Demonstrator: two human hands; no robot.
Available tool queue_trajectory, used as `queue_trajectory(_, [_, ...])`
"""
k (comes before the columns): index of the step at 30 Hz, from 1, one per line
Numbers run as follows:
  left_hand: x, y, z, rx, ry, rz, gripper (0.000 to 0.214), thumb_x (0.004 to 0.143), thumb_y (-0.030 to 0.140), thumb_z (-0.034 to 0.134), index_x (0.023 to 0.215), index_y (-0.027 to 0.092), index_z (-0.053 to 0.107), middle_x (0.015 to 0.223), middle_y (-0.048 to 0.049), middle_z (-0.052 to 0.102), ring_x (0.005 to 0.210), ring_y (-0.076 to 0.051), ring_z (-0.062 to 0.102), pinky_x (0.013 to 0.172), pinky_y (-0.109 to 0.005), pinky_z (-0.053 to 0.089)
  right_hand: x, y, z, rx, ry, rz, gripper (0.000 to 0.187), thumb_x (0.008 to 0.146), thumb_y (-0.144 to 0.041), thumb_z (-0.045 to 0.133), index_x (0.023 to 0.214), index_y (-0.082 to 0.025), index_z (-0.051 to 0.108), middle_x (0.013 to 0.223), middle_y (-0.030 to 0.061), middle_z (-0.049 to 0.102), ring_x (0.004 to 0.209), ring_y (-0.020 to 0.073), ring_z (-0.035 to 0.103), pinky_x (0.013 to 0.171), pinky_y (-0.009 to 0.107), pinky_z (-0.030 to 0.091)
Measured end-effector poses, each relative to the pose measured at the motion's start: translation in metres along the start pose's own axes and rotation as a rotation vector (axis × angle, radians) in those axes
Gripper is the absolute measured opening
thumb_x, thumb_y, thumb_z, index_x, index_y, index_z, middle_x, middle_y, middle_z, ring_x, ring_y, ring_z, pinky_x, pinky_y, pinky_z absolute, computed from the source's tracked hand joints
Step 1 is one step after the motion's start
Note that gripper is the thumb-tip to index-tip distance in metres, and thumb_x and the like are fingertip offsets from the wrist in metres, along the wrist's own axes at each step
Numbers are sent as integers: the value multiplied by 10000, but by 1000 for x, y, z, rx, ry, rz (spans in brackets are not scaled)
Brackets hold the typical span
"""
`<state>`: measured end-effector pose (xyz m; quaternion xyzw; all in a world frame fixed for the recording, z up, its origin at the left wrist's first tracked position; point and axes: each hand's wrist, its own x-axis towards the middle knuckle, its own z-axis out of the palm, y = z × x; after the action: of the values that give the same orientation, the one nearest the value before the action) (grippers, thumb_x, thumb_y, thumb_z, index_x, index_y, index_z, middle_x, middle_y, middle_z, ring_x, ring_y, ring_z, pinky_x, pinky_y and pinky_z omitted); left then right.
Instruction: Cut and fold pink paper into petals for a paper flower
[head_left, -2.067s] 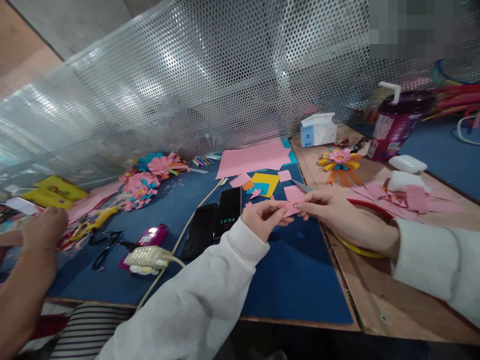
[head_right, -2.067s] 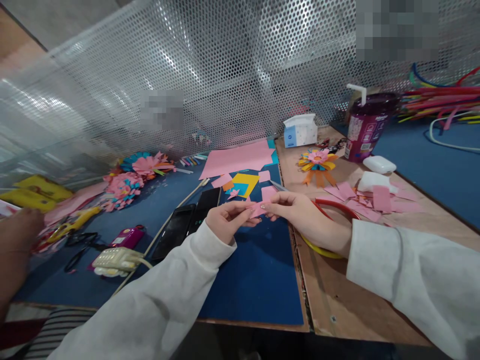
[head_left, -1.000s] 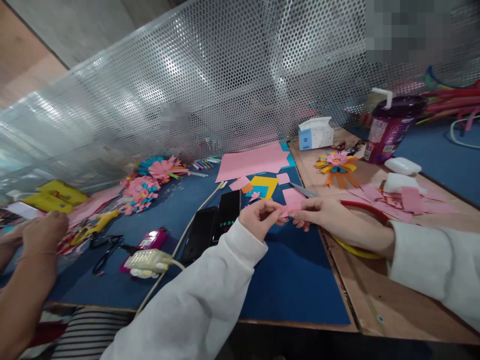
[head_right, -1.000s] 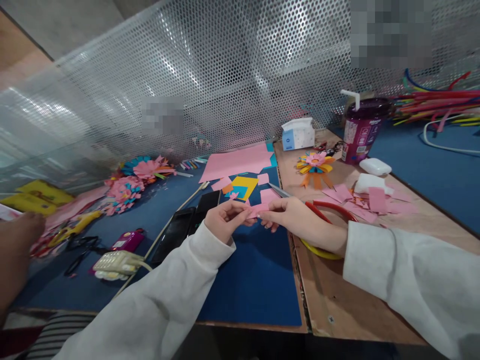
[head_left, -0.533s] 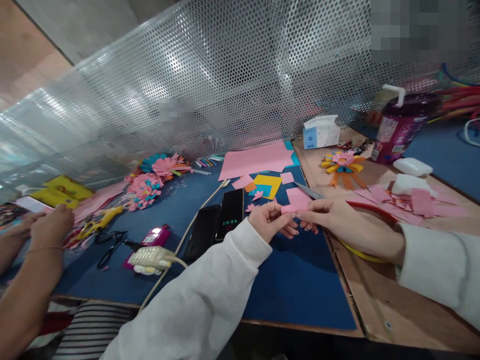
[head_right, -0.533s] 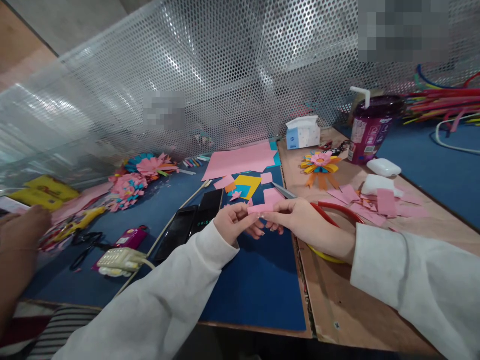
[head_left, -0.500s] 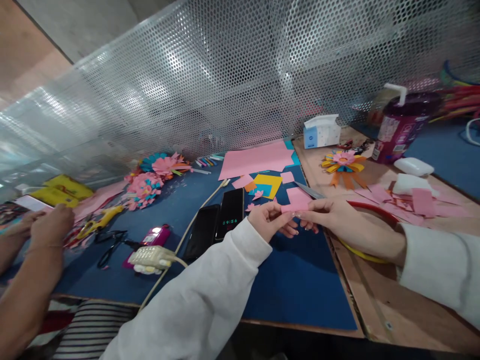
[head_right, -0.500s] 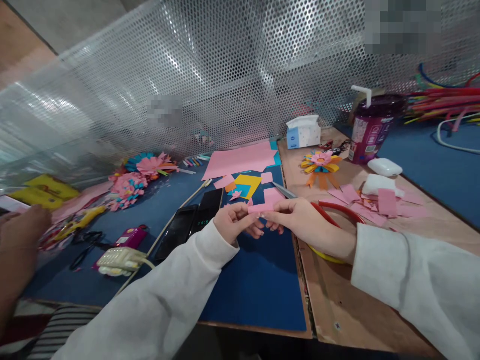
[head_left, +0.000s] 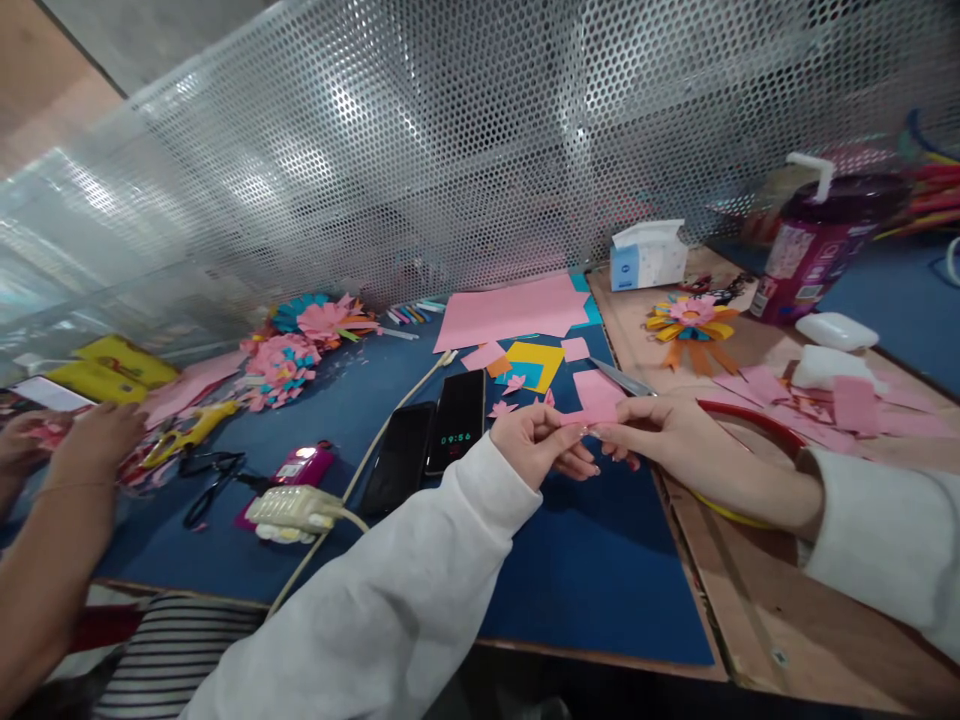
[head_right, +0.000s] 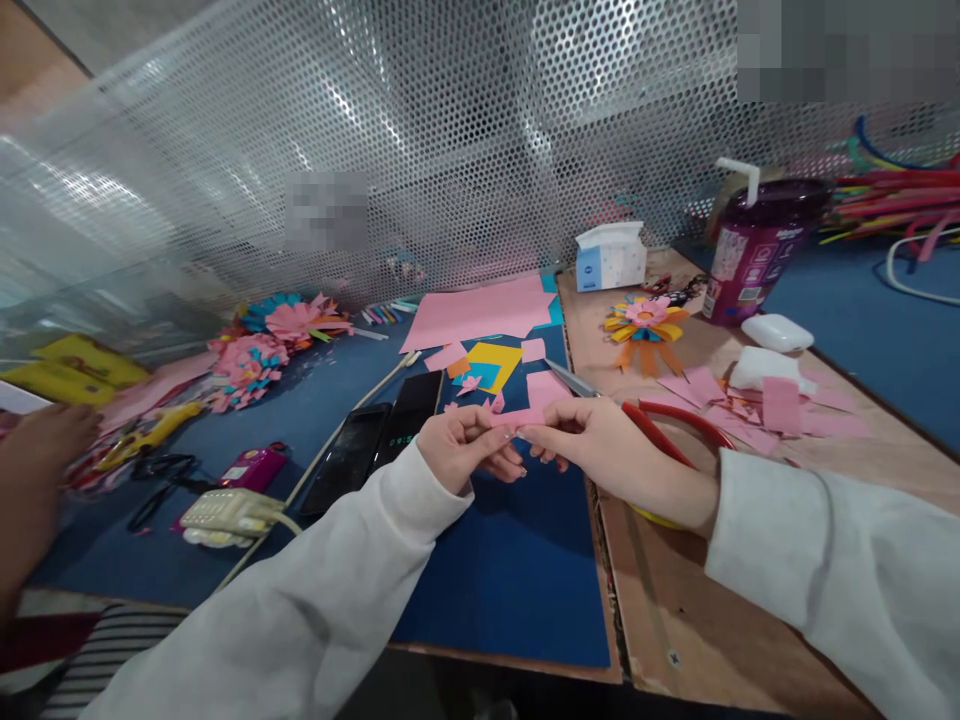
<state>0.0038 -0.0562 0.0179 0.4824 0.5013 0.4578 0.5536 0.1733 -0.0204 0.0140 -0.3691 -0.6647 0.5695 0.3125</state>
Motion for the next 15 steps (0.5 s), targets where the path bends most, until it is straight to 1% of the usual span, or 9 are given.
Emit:
queue_trajectory(3, [2,1,-1,8,6,10,334,626,391,717,681,137,507,582,-46,669,529,-177,662,537,-293,572,1,1,1,103,24,7,365,722,-514,622,642,-157,606,661,48,604,560,123,532,530,257,423])
queue_trajectory(7, [5,0,-3,9,16,28,313,627,366,722,711,131,534,621,-53,679,554,-172,666,583,-308,577,3,5,2,247,74,4,416,775,-547,547,650,-154,597,651,58,598,560,131,545,539,267,440])
queue_trajectory(9, [7,-2,-4,11,7,28,312,631,359,720,753,125,554,627,-55,678,556,-169,664,586,-308,576,4,7,1,243,74,0,414,766,-546,561,649,-150,594,645,56,596,553,128,542,541,267,441])
queue_trajectory(12, [9,-6,-5,19,-2,35,333,634,361,719,804,120,565,650,-61,678,567,-168,664,592,-315,573,5,9,-1,177,49,-11,378,747,-513,596,663,-144,595,639,43,593,547,115,535,546,255,443])
queue_trajectory(15, [11,-7,-6,-1,-5,54,397,594,373,745,836,120,556,669,-60,675,579,-170,662,598,-322,568,4,9,-3,100,32,-28,327,738,-460,614,718,-134,611,649,33,594,548,108,534,536,240,443])
